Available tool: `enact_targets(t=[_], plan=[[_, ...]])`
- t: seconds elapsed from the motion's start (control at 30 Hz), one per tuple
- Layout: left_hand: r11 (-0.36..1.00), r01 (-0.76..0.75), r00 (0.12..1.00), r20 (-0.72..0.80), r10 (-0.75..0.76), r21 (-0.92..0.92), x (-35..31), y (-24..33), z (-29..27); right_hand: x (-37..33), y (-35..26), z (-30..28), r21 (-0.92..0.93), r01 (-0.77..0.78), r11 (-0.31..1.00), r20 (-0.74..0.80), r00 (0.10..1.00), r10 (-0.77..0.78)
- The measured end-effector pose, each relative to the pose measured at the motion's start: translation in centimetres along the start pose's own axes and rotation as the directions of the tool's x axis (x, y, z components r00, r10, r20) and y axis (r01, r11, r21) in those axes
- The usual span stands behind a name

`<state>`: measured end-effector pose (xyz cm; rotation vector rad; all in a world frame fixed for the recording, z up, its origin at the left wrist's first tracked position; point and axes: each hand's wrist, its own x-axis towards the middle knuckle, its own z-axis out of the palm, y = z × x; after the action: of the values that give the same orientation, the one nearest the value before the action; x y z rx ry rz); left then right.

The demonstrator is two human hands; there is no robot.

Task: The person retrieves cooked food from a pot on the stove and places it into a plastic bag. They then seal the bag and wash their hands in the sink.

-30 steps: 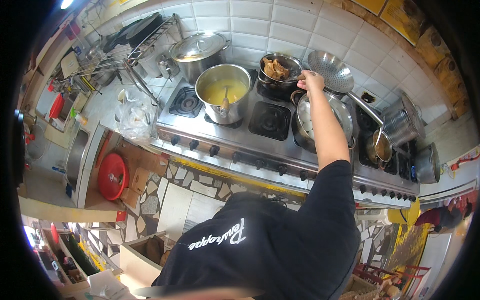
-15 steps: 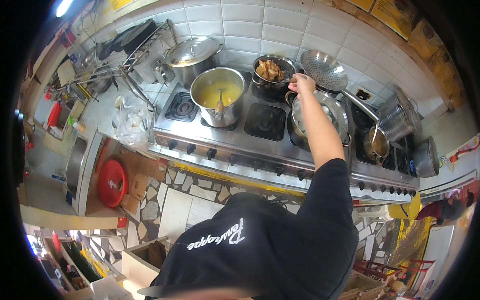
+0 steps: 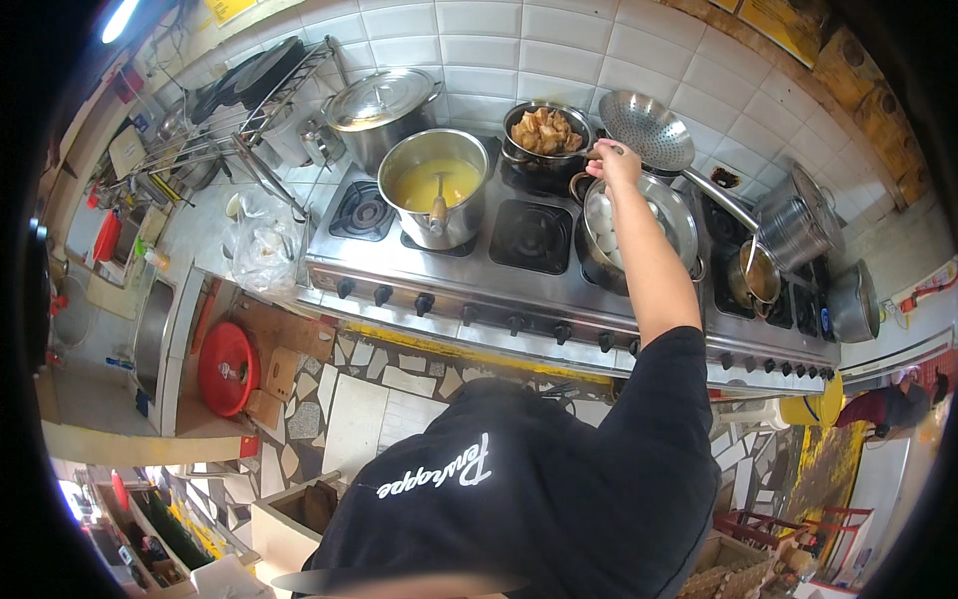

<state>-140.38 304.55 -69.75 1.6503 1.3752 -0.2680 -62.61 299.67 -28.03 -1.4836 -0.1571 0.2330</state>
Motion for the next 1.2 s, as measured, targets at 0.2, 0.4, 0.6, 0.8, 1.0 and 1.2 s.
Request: enact_targets(t=[0.2, 0.4, 0.6, 0.8, 1.0, 1.2], plan=[[0.999, -0.024, 1.000, 0.012, 0.023, 0.034, 0.5, 0.2, -0.6, -0.6, -0.9, -0.7, 0.003, 0.057, 0.998, -0.002, 0.998, -0.057], [0.997, -0.046, 0.999, 0.018, 0.045, 0.067, 1.2, 0.2, -1.3, -0.9, -2.5, -0.9, 0.028, 0.078, 0.997, 0.006, 0.997, -0.078], [0.993, -0.077, 0.997, 0.025, 0.075, 0.089, 1.7, 0.2, -1.8, -1.2, -3.6, -0.9, 0.043, 0.102, 0.994, 0.001, 0.995, -0.102], [0.990, -0.094, 0.995, 0.030, 0.092, 0.107, 1.7, 0.2, -1.5, -1.5, -2.8, -0.7, 0.044, 0.060, 0.997, -0.016, 0.998, -0.060], [0.982, -0.120, 0.992, 0.051, 0.113, 0.147, 1.8, 0.3, -1.2, -1.1, -5.1, -0.8, 0.112, 0.115, 0.987, -0.010, 0.993, -0.114], [0.965, -0.165, 0.986, 0.068, 0.155, 0.204, 2.4, 0.9, -1.4, -0.5, -11.1, -2.7, 0.229, 0.186, 0.955, -0.050, 0.982, -0.180]])
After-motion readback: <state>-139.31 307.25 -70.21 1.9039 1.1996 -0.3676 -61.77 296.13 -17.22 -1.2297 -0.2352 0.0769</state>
